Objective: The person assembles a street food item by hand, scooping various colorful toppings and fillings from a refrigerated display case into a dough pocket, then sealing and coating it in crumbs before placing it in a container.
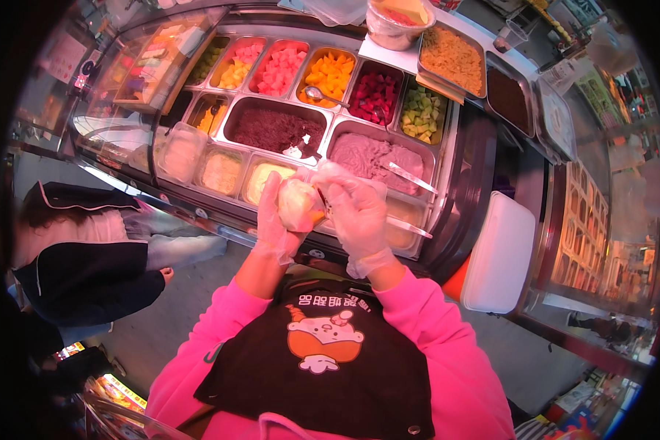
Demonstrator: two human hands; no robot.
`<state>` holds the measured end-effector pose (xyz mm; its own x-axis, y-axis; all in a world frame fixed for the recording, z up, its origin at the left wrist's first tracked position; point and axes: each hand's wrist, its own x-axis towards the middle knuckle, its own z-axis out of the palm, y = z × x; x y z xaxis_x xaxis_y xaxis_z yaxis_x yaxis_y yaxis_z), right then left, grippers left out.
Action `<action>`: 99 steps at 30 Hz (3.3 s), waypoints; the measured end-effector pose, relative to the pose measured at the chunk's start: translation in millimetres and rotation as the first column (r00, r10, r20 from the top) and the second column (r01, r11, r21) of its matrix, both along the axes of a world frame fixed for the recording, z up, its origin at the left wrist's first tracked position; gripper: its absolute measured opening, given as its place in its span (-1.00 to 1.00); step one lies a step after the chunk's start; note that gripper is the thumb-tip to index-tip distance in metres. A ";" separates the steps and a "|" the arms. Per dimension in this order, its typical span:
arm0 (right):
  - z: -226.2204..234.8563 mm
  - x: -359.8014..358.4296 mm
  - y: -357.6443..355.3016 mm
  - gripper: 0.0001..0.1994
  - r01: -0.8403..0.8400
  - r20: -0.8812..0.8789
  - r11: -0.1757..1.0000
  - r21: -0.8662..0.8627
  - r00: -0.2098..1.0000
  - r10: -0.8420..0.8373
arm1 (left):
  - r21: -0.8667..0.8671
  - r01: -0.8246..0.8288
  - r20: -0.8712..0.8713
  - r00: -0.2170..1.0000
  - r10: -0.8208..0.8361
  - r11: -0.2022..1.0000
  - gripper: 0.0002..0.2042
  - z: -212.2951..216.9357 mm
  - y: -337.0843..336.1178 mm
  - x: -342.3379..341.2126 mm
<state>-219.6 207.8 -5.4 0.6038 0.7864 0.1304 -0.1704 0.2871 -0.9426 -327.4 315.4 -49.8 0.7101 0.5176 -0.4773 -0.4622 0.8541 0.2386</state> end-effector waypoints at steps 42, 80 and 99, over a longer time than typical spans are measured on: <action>71.9 -75.5 59.5 -0.49 -0.217 -0.427 0.973 -0.077 0.889 0.165 | 0.428 -0.007 0.194 0.977 -0.084 0.904 -0.23 90.9 55.1 -86.2; 73.0 149.4 -9.7 -0.45 0.540 0.885 0.783 -0.309 0.465 0.029 | -0.014 0.209 0.523 0.835 -0.172 0.978 -0.27 69.3 0.3 -59.5; 89.1 -39.8 -31.9 -0.45 -0.045 0.807 0.998 -0.043 0.587 0.062 | 0.040 0.104 0.366 0.924 -0.112 0.994 -0.24 108.2 -63.6 -33.4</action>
